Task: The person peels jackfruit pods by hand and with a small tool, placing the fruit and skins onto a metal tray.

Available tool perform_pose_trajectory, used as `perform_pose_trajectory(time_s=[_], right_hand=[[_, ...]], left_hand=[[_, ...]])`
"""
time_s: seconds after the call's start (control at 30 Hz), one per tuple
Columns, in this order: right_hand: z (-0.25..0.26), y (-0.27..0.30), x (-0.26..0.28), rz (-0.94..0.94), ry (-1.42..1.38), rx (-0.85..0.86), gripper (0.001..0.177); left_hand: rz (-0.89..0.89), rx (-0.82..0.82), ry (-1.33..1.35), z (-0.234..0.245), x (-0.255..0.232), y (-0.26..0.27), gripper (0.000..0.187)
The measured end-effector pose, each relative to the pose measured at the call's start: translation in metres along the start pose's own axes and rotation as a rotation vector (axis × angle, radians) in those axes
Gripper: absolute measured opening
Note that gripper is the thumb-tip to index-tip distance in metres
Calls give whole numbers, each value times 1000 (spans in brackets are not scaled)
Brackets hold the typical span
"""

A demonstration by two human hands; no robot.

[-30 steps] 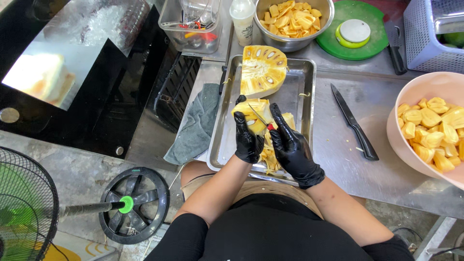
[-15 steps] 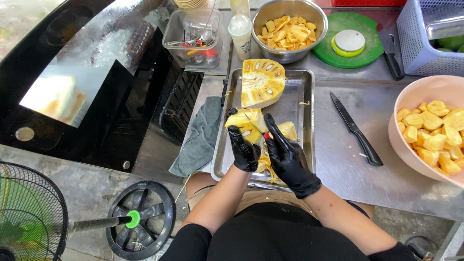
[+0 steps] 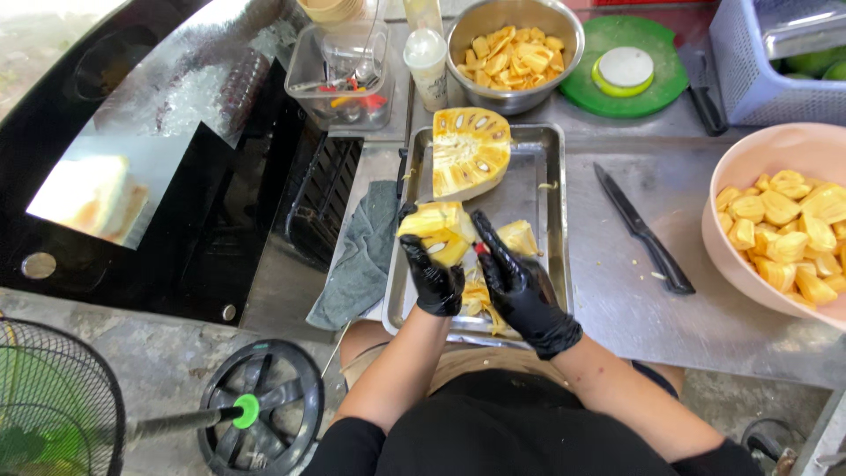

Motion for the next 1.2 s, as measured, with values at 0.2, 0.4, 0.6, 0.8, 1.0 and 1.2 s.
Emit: perform_pose_trajectory(time_s=[0.2, 0.4, 0.6, 0.8, 1.0, 1.2], right_hand=[[-1, -6, -1, 60, -30, -69, 49], [-3, -3, -8, -66, -51, 3, 50], [-4, -7, -3, 87, -91, -57, 47], [-4, -9, -2, 175, -43, -41, 48], [-11, 0, -23, 33, -63, 10, 50], [-6, -7, -23, 144, -89, -29, 49]], left_hand=[[12, 21, -20, 0, 3, 3, 64], [9, 5, 39, 5, -6, -2, 62], [-47, -17, -29, 3, -6, 4, 63], [-12, 30, 27, 4, -6, -3, 66], [21, -1, -12, 13, 0, -4, 65], [18, -22, 28, 7, 6, -2, 65]])
Point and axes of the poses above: each hand's wrist, its own y-axis away from the middle knuckle, its own z-axis out of the back of the hand, x = y × z, the point moved 8 cm from there along -y, towards the middle knuckle, and after that the axes turned 15 degrees about z, right-handed, at the moved point
